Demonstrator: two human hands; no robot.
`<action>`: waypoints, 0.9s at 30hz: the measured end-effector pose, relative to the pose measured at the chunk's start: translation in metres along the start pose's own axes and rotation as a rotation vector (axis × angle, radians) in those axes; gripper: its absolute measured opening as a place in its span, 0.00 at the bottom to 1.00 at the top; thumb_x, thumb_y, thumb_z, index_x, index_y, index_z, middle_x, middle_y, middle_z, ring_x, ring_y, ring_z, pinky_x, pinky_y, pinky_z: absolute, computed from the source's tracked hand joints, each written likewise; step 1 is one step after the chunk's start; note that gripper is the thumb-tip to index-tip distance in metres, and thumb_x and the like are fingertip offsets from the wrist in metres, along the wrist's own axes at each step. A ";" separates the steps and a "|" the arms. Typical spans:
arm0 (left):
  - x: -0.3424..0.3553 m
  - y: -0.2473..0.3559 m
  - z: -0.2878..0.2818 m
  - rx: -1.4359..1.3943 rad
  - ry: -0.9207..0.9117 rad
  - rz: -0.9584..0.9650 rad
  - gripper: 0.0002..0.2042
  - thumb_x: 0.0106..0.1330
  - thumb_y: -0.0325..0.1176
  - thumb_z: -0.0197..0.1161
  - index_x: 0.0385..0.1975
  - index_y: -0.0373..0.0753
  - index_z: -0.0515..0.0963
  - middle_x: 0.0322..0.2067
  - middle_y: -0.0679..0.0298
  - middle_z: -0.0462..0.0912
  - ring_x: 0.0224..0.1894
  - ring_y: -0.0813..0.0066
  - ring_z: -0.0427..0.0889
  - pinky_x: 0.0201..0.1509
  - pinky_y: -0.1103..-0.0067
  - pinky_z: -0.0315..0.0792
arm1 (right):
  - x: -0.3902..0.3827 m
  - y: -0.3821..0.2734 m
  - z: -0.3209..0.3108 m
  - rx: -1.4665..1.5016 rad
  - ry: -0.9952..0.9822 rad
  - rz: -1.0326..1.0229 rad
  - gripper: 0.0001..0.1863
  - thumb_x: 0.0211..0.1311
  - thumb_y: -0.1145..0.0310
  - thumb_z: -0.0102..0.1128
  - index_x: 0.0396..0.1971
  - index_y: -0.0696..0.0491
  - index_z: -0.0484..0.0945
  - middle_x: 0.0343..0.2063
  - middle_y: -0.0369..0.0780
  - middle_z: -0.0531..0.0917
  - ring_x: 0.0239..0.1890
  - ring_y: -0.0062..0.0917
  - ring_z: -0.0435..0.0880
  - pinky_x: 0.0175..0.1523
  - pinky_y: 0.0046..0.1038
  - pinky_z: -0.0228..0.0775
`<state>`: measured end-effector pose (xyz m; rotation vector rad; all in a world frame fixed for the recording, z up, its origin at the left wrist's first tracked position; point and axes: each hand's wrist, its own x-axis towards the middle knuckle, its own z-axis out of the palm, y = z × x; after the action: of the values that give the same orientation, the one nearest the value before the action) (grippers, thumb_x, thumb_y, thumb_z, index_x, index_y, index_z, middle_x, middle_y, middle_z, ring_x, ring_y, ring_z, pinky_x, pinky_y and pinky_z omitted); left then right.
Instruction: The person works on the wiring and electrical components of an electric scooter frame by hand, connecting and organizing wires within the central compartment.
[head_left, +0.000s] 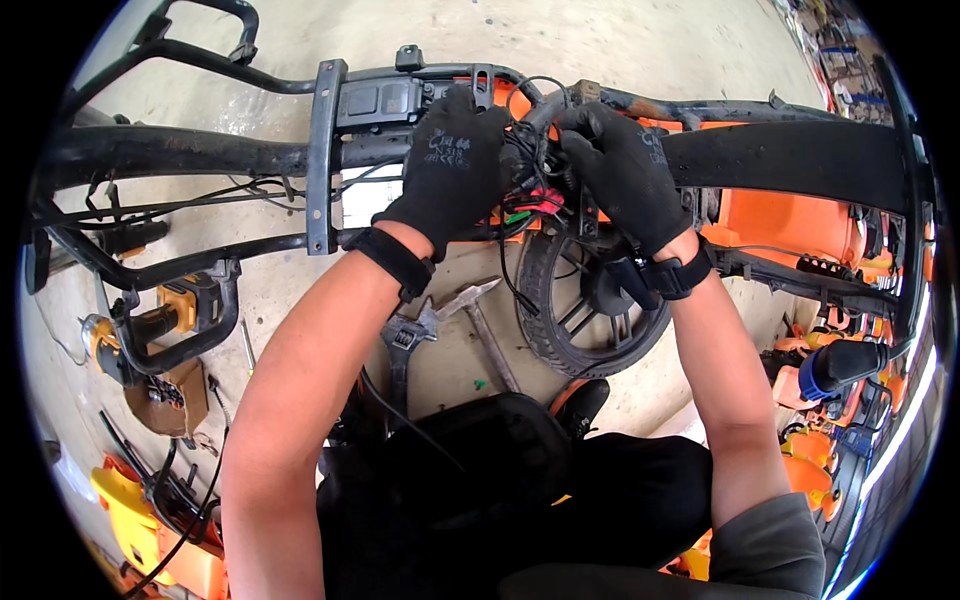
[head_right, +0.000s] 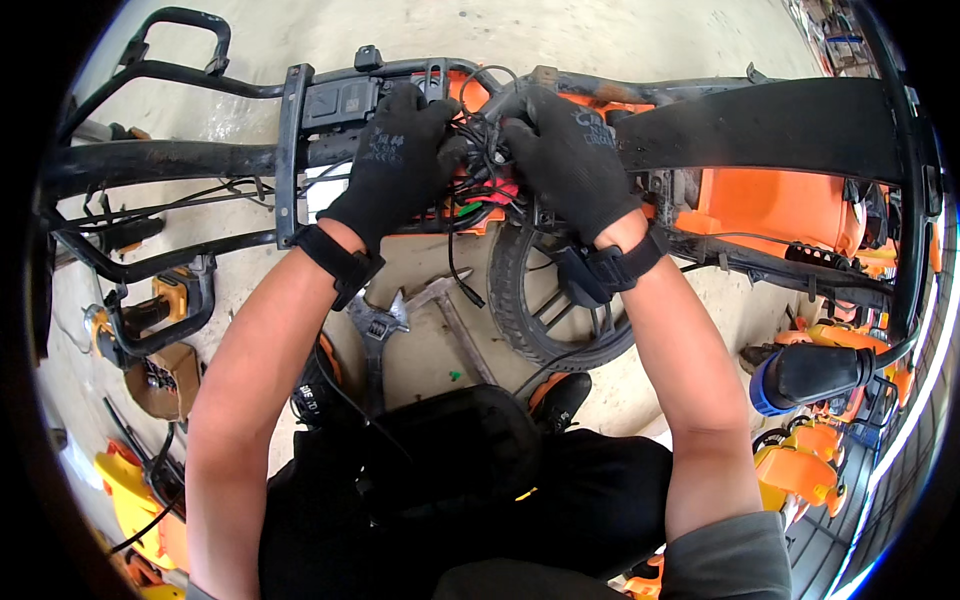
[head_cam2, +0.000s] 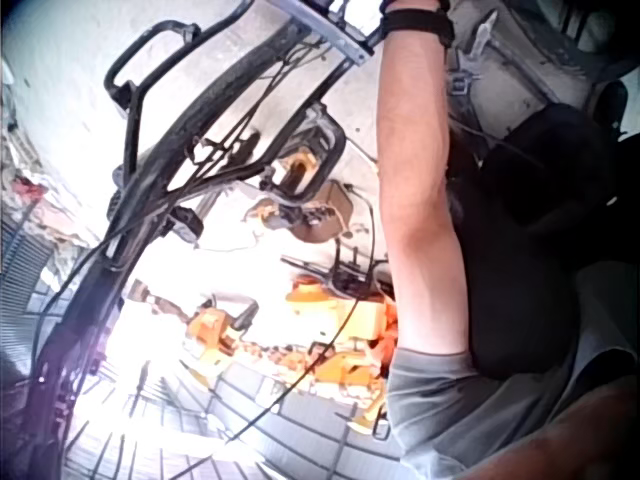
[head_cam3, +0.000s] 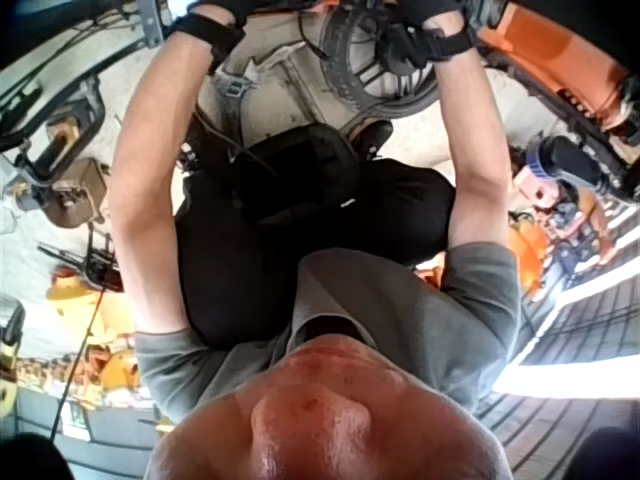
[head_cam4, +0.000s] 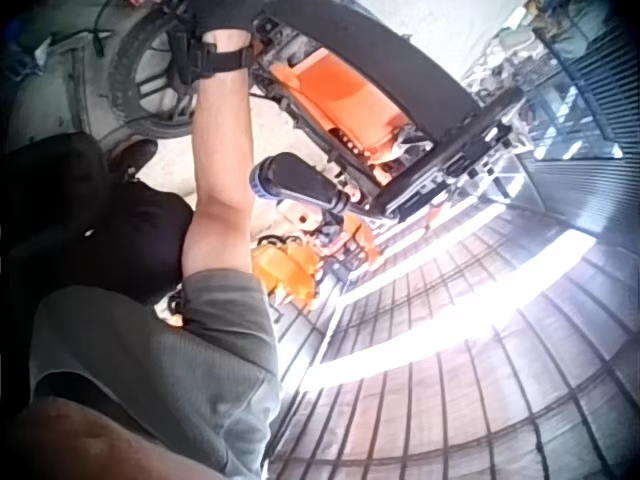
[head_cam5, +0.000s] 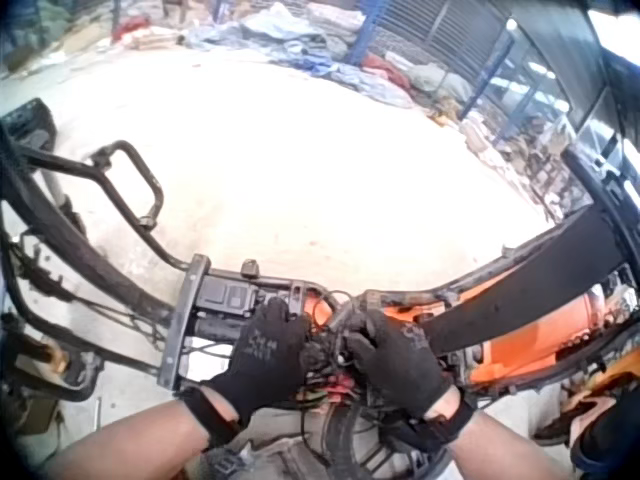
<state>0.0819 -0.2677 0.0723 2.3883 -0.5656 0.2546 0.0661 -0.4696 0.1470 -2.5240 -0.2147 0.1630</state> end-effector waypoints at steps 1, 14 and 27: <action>0.003 -0.003 0.001 0.030 -0.021 0.010 0.16 0.58 0.36 0.71 0.45 0.39 0.82 0.42 0.49 0.76 0.45 0.49 0.79 0.48 0.59 0.75 | 0.003 -0.001 0.000 0.008 -0.011 0.005 0.09 0.69 0.70 0.58 0.43 0.59 0.78 0.27 0.35 0.80 0.29 0.21 0.77 0.37 0.26 0.72; 0.018 -0.006 0.003 0.222 -0.146 0.037 0.10 0.58 0.38 0.67 0.40 0.48 0.85 0.43 0.53 0.80 0.50 0.49 0.77 0.51 0.60 0.73 | 0.044 -0.004 0.031 -0.190 0.053 0.079 0.11 0.61 0.67 0.62 0.41 0.57 0.78 0.28 0.44 0.85 0.32 0.35 0.86 0.40 0.35 0.76; 0.012 -0.023 0.013 -0.089 -0.137 0.013 0.15 0.64 0.32 0.61 0.50 0.43 0.84 0.37 0.51 0.82 0.46 0.51 0.77 0.50 0.61 0.71 | 0.073 0.007 0.026 -0.468 -0.198 -0.036 0.14 0.63 0.69 0.56 0.48 0.57 0.74 0.39 0.55 0.85 0.45 0.51 0.84 0.48 0.46 0.76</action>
<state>0.1039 -0.2646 0.0531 2.3286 -0.6424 0.0699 0.1337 -0.4471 0.1166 -2.9652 -0.4190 0.3885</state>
